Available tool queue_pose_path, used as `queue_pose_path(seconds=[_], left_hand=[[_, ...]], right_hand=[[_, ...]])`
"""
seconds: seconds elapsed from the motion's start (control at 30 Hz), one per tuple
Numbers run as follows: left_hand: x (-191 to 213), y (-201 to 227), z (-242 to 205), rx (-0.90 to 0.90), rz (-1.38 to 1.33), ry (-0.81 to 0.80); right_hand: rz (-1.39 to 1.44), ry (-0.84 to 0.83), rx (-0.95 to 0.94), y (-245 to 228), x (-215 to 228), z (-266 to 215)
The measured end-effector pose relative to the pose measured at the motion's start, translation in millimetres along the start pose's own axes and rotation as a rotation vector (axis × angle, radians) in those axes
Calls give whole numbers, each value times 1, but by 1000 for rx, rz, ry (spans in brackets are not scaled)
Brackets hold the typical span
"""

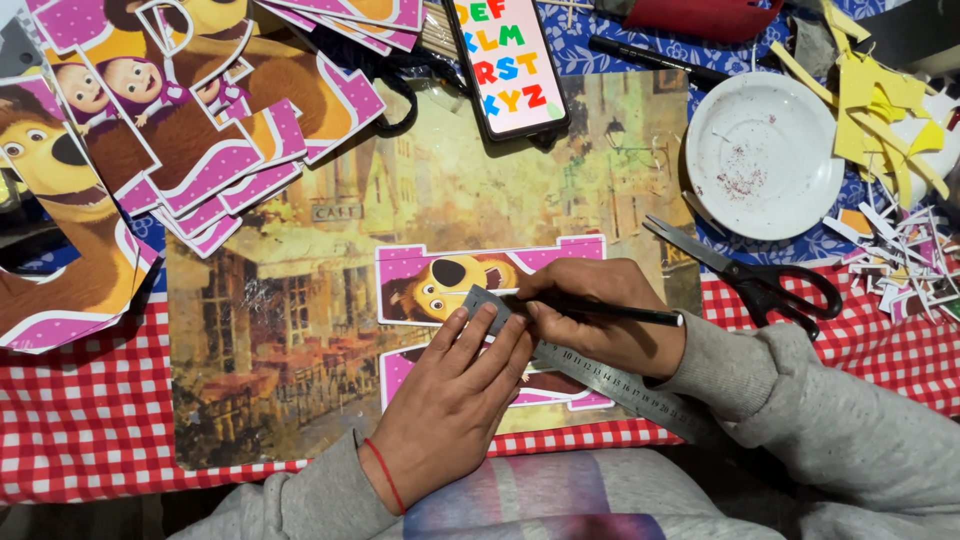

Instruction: Cutting and marking paper cutouts for decorations using scissors and a ruler.

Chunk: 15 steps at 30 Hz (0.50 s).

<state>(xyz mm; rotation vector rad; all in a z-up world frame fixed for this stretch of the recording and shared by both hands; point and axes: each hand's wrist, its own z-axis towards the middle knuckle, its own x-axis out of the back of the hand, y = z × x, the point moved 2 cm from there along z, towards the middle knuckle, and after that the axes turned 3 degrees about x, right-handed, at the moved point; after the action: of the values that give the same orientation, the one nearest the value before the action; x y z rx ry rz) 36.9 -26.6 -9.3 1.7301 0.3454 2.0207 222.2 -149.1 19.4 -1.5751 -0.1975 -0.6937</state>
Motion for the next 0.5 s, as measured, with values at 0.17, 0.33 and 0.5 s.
queue_pose_path(seconds=[0.17,0.33,0.5], left_hand=[[1,1,1,3,-11,7],[2,2,3,22,-9,-2],[2,2,3,28,-12,8]], right_hand=[[-10,12,-48,-1,3,-11],[-37,30,-139,-1,7,-27],[-37,48,-109,4,9,-40]])
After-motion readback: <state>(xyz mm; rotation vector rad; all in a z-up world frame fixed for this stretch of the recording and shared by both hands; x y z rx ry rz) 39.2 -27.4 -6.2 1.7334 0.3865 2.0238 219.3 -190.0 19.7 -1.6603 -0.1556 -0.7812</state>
